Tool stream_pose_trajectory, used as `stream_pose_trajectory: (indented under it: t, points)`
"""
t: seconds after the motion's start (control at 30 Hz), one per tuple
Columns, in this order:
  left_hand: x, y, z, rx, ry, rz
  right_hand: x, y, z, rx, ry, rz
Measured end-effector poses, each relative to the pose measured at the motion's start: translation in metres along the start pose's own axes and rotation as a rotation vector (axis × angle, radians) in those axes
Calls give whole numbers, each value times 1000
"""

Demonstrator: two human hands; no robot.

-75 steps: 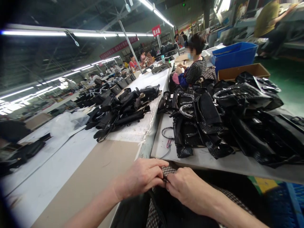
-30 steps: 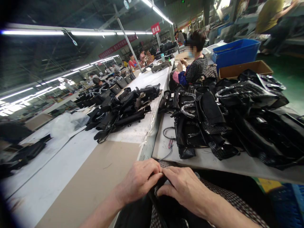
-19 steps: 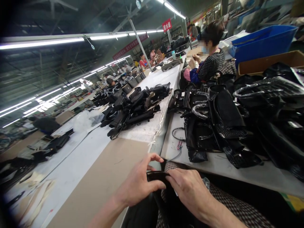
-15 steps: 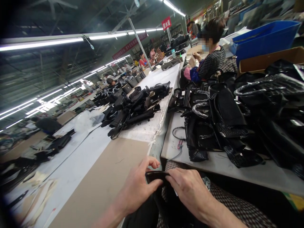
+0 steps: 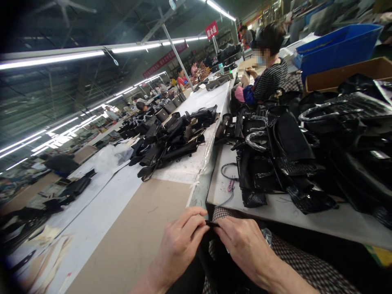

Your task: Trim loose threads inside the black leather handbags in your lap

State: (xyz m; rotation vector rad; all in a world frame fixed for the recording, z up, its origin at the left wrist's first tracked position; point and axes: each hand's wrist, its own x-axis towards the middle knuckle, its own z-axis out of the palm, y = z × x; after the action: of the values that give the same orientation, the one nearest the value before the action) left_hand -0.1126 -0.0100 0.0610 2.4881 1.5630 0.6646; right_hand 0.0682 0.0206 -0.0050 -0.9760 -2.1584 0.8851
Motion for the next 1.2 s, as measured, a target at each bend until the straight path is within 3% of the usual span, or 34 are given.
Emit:
stream_pose_trajectory:
  t: [0.27, 0.6, 0.87, 1.2]
  points:
    - [2, -1, -1, -20, -48, -44, 0, -2, -2, -22, 19, -23]
    - [15, -11, -6, -70, -118, 117, 2, 0, 2, -122, 122, -162]
    - [16, -20, -6, -35, -95, 253, 6, 2, 0, -297, 27, -259]
    - [18, -29, 0, -26, -110, 282, 18, 8, -1, -445, -60, -355]
